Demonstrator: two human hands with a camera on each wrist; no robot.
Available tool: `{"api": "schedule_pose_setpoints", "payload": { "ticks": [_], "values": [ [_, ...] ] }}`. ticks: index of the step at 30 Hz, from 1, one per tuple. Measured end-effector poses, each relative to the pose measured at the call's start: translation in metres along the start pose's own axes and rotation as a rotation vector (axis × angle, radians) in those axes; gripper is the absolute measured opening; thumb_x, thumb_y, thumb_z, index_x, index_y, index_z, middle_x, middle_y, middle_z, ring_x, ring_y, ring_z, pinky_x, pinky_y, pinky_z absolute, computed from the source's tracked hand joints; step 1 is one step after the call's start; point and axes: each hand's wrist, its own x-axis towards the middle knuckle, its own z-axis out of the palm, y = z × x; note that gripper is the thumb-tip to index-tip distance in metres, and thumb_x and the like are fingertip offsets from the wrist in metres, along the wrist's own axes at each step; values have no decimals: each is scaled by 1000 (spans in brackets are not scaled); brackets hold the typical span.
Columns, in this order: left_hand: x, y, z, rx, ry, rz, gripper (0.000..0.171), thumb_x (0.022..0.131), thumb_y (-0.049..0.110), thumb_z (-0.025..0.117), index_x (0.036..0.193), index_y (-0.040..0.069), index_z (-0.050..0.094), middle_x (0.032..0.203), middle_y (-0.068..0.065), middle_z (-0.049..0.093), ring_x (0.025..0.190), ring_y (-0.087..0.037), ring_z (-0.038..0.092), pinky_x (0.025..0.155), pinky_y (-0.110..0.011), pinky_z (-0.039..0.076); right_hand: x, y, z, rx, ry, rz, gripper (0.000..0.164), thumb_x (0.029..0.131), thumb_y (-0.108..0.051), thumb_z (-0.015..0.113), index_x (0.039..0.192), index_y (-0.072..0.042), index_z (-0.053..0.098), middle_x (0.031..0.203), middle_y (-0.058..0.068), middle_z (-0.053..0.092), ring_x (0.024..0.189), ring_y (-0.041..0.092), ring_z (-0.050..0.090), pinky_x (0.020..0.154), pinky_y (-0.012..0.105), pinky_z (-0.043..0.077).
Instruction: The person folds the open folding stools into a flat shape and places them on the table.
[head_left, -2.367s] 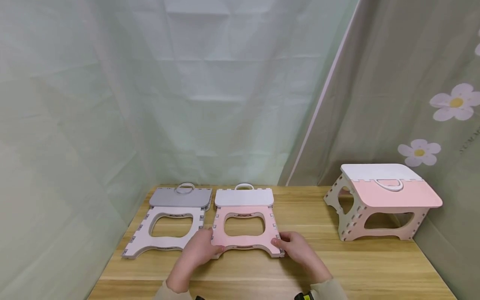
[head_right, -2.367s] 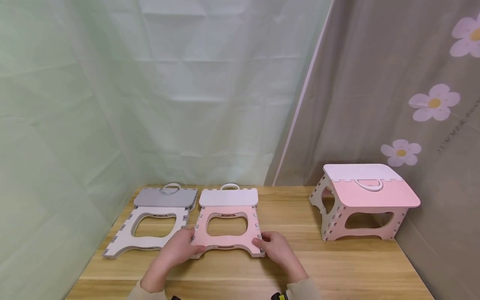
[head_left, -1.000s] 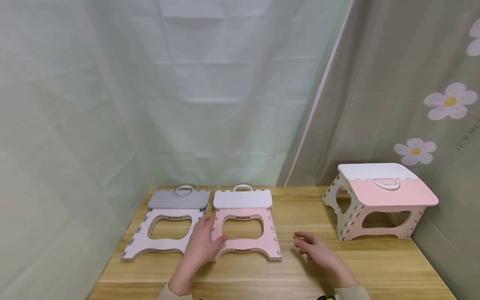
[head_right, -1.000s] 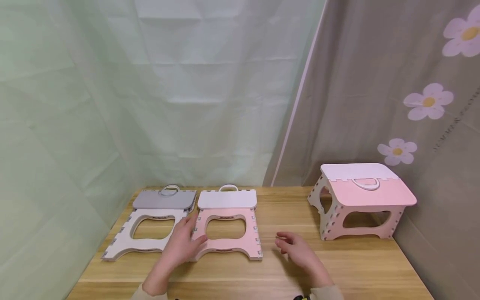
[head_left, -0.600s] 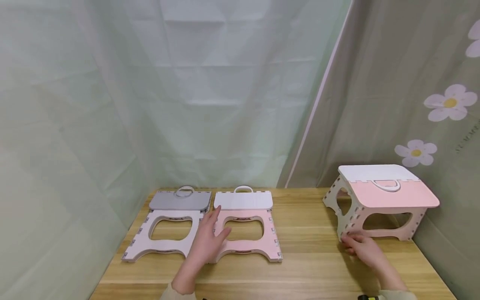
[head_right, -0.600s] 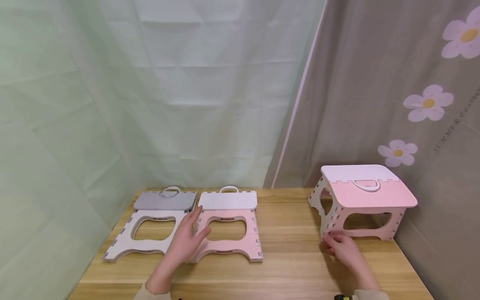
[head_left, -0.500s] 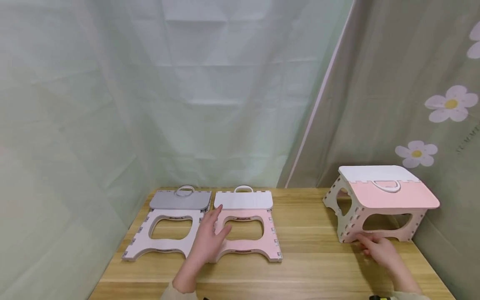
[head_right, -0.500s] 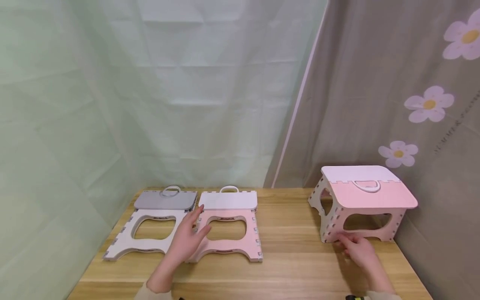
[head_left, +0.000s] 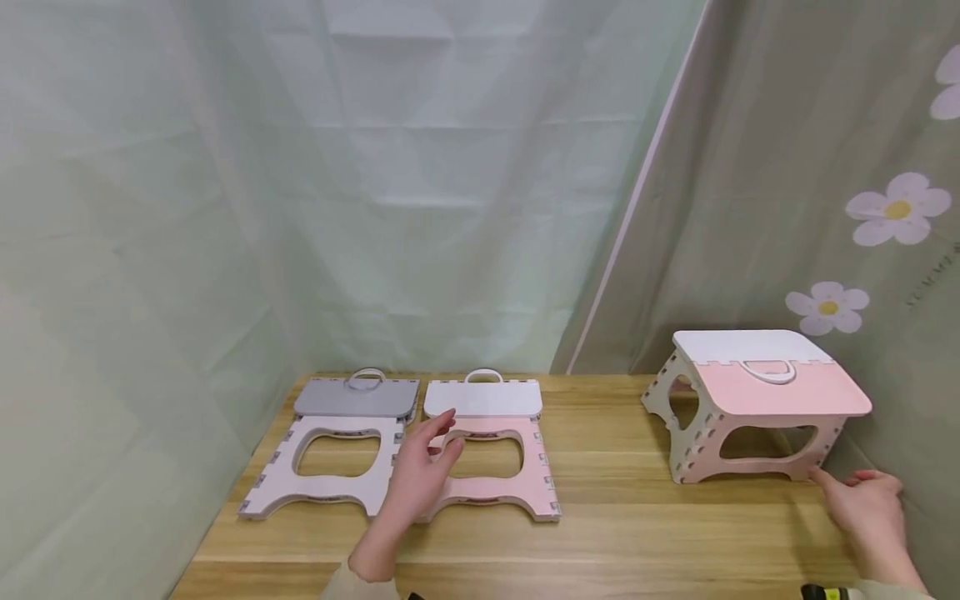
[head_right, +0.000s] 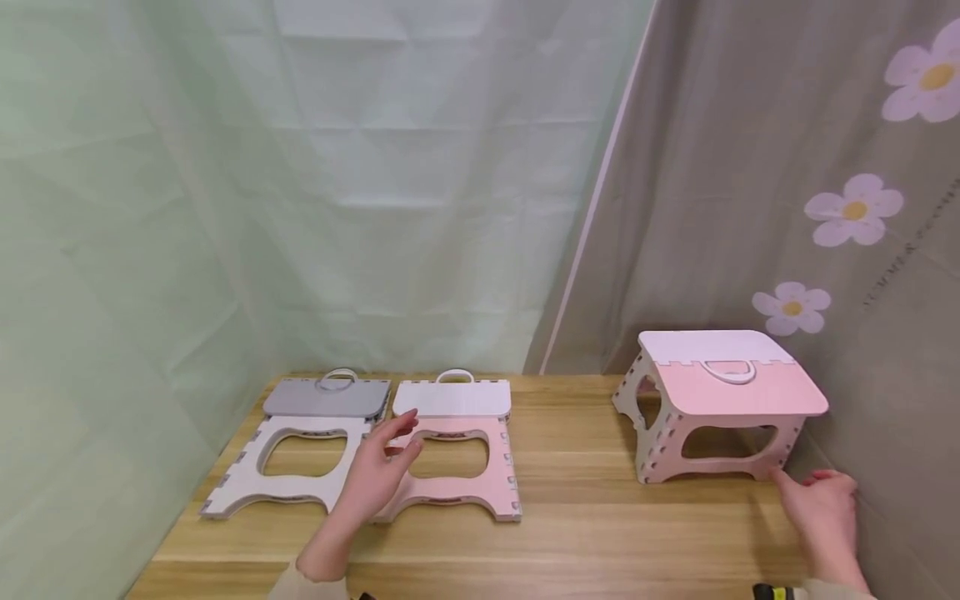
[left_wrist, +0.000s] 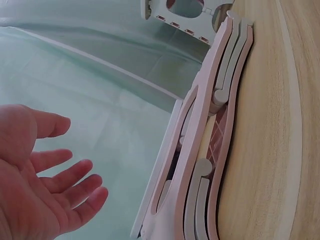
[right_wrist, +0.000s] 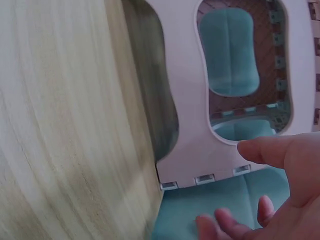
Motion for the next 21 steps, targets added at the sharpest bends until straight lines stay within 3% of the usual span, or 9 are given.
{"api": "schedule_pose_setpoints", "payload": {
  "ticks": [3,6,10,21],
  "values": [
    [1,0,1,-1,-7,-6,48,101,9,75,147,5,63,129,-12,71,124,-32,64,92,-42,56,7,-2,2,47,-38,8,94,102,-46,60,149,15,8,139,46,40,126,62,42,102,65,38],
    [2,1,2,-7,-13,-8,47,101,10,75,146,6,64,127,-10,72,122,-31,65,91,-37,57,15,-6,4,94,-68,-6,101,104,-47,55,161,12,-4,157,47,25,140,64,31,113,68,31],
    [1,0,3,-13,-13,7,46,101,10,75,145,5,64,125,-12,73,119,-31,66,89,-35,57,26,-9,7,103,-65,-58,93,107,-46,52,162,15,8,159,45,26,146,61,28,116,69,28],
    [0,-1,0,-2,-22,0,46,102,9,74,146,4,63,126,-17,72,117,-32,67,89,-35,57,32,-6,25,40,0,-183,88,100,-40,64,155,14,22,140,43,43,125,57,47,96,66,41]
  ]
}}
